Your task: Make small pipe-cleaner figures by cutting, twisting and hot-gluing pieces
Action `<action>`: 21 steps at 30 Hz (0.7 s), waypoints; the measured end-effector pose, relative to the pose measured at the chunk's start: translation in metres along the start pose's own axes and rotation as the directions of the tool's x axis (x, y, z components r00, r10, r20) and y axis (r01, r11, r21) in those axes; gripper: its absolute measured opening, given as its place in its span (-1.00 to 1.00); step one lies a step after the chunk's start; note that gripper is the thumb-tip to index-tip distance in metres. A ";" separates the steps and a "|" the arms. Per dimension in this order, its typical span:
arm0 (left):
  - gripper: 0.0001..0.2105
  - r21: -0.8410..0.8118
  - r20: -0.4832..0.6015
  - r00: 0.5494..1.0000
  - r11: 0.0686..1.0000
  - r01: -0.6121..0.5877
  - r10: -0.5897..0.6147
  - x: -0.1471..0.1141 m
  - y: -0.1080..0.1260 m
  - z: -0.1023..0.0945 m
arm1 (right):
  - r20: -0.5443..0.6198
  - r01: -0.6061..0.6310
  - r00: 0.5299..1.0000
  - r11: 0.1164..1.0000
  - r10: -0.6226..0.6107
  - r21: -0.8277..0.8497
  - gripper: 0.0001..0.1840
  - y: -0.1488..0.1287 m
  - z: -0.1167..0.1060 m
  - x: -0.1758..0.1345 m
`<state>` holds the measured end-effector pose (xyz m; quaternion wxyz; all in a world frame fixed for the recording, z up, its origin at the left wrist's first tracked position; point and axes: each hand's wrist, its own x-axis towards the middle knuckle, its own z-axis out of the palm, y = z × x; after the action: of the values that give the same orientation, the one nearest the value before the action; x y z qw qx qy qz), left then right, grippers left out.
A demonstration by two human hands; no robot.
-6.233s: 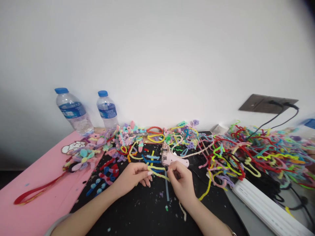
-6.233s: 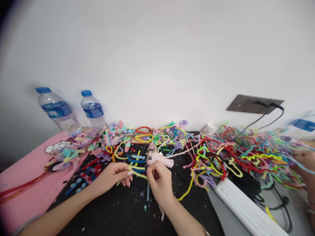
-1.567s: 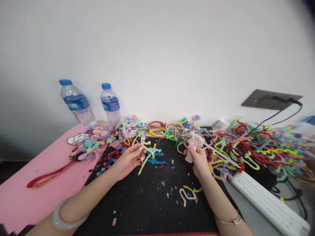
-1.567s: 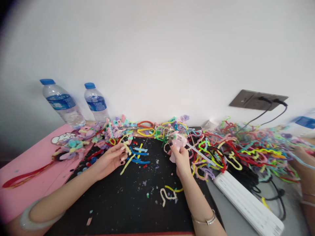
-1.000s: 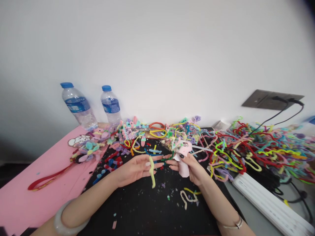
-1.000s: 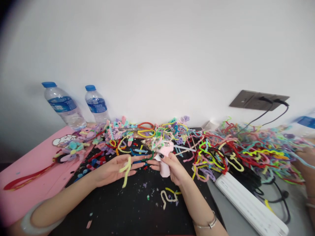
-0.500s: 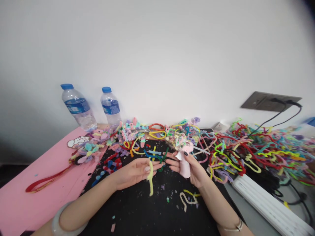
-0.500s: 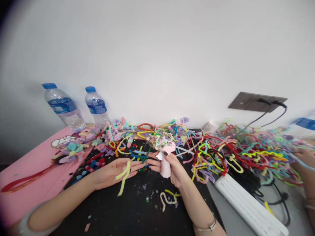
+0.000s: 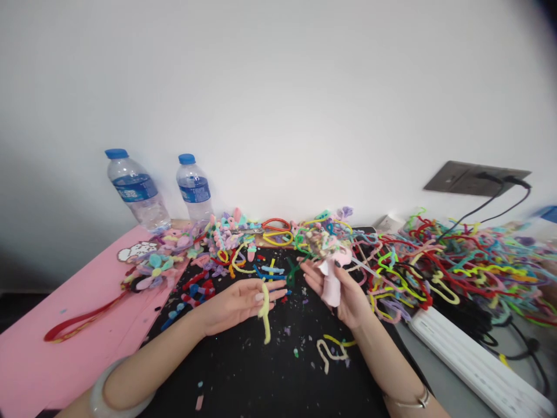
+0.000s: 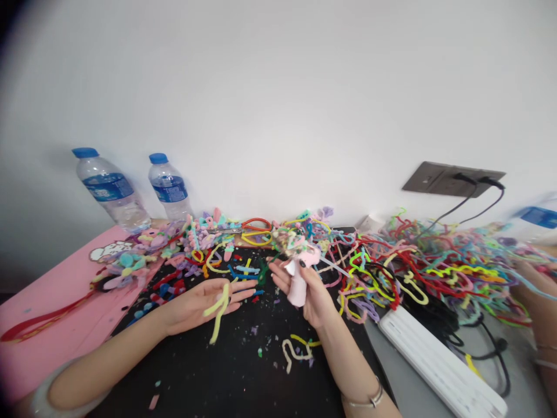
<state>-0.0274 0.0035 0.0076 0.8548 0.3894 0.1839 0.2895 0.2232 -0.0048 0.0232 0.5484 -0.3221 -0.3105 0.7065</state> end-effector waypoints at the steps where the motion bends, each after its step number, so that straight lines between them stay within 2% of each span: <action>1: -0.93 0.006 -0.008 1.000 1.000 -0.021 0.021 0.000 0.001 0.000 | -0.041 0.050 0.998 0.999 -0.050 0.006 -0.67 -0.003 -0.002 0.002; 4: -0.94 0.003 -0.026 0.997 0.998 -0.069 0.069 0.001 0.004 0.001 | -0.181 0.197 0.965 0.980 -0.192 0.013 -0.73 -0.013 -0.010 0.007; 8: -0.94 0.010 -0.051 0.996 0.997 -0.073 0.074 0.001 0.007 0.004 | -0.371 0.328 0.870 0.943 -0.324 -0.056 -0.75 -0.016 -0.019 0.013; 12: -0.90 0.059 -0.158 0.979 0.991 -0.122 0.130 0.003 0.006 0.003 | -0.421 0.425 0.748 0.858 -0.513 -0.290 -0.71 -0.013 -0.018 0.013; 14: -0.89 0.102 -0.263 0.945 0.979 -0.176 0.197 0.005 0.003 -0.001 | -0.381 0.440 0.718 0.805 -0.582 -0.399 -0.72 -0.012 -0.014 0.011; 15: -0.89 0.129 -0.311 0.922 0.972 -0.198 0.230 0.006 0.002 -0.003 | -0.342 0.437 0.733 0.792 -0.588 -0.426 -0.74 -0.012 -0.012 0.010; 17: -0.88 0.179 -0.367 0.889 0.958 -0.223 0.275 0.007 0.000 -0.007 | -0.242 0.406 0.813 0.814 -0.529 -0.414 -0.76 -0.011 -0.008 0.006; 19: -0.88 0.207 -0.377 0.880 0.952 -0.223 0.288 0.008 -0.001 -0.007 | -0.139 0.315 0.915 0.885 -0.379 -0.344 -0.76 -0.008 -0.005 0.003; 21: -0.88 0.221 -0.366 0.888 0.953 -0.208 0.278 0.008 0.000 -0.006 | -0.037 0.156 0.984 0.946 -0.174 -0.283 -0.76 -0.003 -0.003 0.000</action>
<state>-0.0250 0.0118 0.0031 0.7194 0.4172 0.3262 0.4494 0.2275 -0.0041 0.0235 0.5638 -0.3905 -0.4160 0.5971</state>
